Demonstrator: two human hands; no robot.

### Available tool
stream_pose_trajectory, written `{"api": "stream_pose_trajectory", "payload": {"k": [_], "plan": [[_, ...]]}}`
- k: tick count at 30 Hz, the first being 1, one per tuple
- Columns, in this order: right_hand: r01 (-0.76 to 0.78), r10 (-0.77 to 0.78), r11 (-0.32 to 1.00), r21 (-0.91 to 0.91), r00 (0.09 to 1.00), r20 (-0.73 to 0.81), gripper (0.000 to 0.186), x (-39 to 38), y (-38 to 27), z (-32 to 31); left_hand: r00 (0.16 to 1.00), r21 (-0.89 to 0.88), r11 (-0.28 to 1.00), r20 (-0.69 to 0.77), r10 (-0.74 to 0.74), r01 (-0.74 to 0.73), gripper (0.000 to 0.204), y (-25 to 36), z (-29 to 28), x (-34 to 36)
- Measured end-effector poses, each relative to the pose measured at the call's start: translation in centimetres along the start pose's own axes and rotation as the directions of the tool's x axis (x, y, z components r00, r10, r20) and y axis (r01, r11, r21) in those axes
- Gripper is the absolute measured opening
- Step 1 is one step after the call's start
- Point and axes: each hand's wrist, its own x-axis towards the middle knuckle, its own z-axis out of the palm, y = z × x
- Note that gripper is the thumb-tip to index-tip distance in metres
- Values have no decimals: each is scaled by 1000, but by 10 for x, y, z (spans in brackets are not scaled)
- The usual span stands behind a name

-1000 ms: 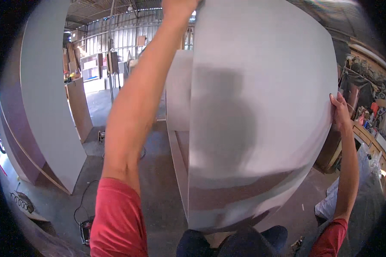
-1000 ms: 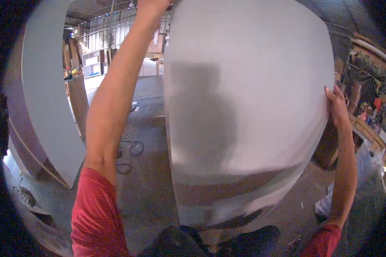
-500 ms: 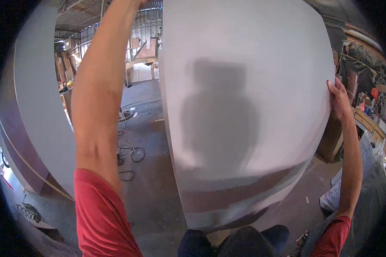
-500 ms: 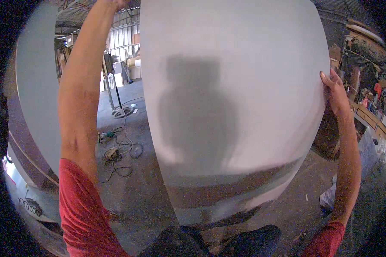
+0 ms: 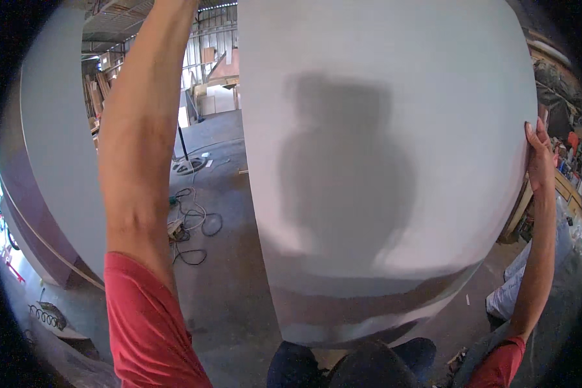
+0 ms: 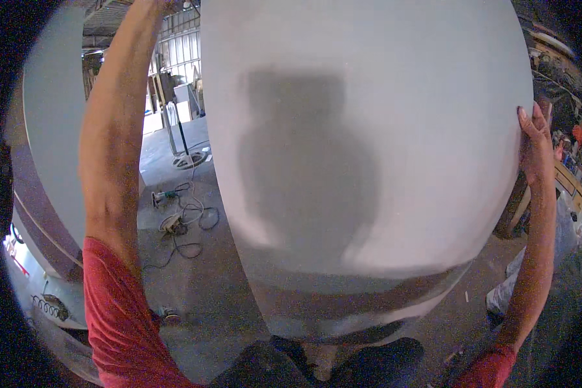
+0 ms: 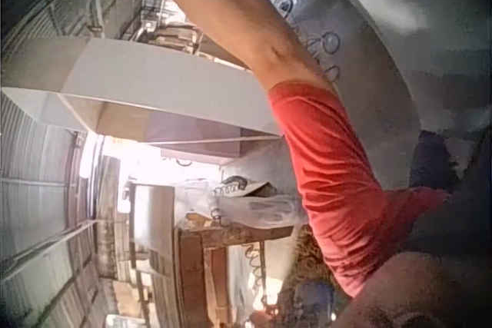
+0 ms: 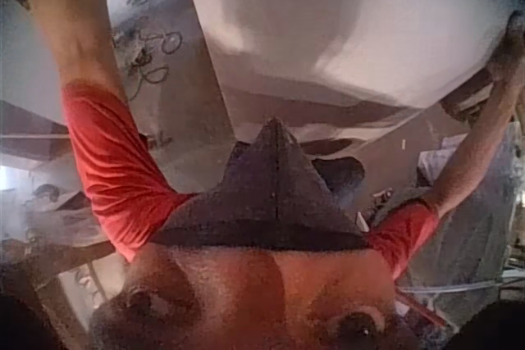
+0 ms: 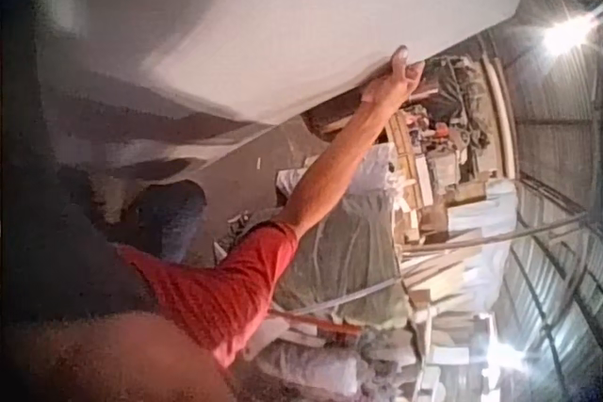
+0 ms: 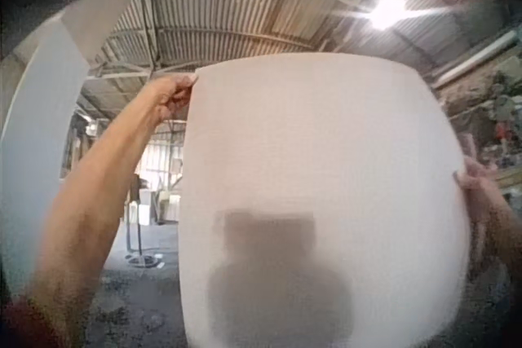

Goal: The person applies a flexible laminate sheet to the side of a wooden cabinet structure by hand, pressing and smoothing the surface to ensure adhesion.

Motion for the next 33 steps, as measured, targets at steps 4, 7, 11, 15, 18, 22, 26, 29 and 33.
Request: {"api": "stream_pose_trajectory", "payload": {"k": [4, 7, 11, 15, 18, 22, 26, 29, 33], "plan": [[-2, 7, 997, -75, 998, 57, 67, -6, -12, 6, 993, 10, 993, -3, 114, -114, 13, -10, 11, -14], [1, 1, 1000, -11, 986, 166, 69, -3, -10, 3, 976, -86, 979, 96, 194, -186, 13, -25, 7, -15], [10, -6, 999, -40, 994, 107, 69, -3, -14, 0, 979, -93, 974, -1, 206, -205, 19, -17, 18, -27], [-5, 8, 996, -86, 999, 31, 68, -6, -12, 1, 994, -35, 994, 25, 106, -105, 19, -2, 28, -39], [-14, 20, 999, -50, 994, 106, 58, -7, -18, 3, 996, 23, 1000, 90, 13, -15, 21, 1, 19, -19], [-4, 14, 998, -57, 986, 168, 56, -9, -24, 3, 1000, 216, 976, 13, -18, 14, 20, -1, 10, 6], [-8, 16, 997, -74, 994, 112, 61, -11, -20, 7, 998, 57, 997, 9, -57, 57, 18, -3, 26, 0], [-29, 34, 999, -44, 993, 112, 65, -7, -15, 2, 993, 131, 989, 109, 56, -70, 18, -5, 3, 25], [-36, 39, 999, -21, 986, 162, 61, -1, -7, -2, 998, 324, 944, 53, 46, -60, 16, 11, 17, 15]]}}
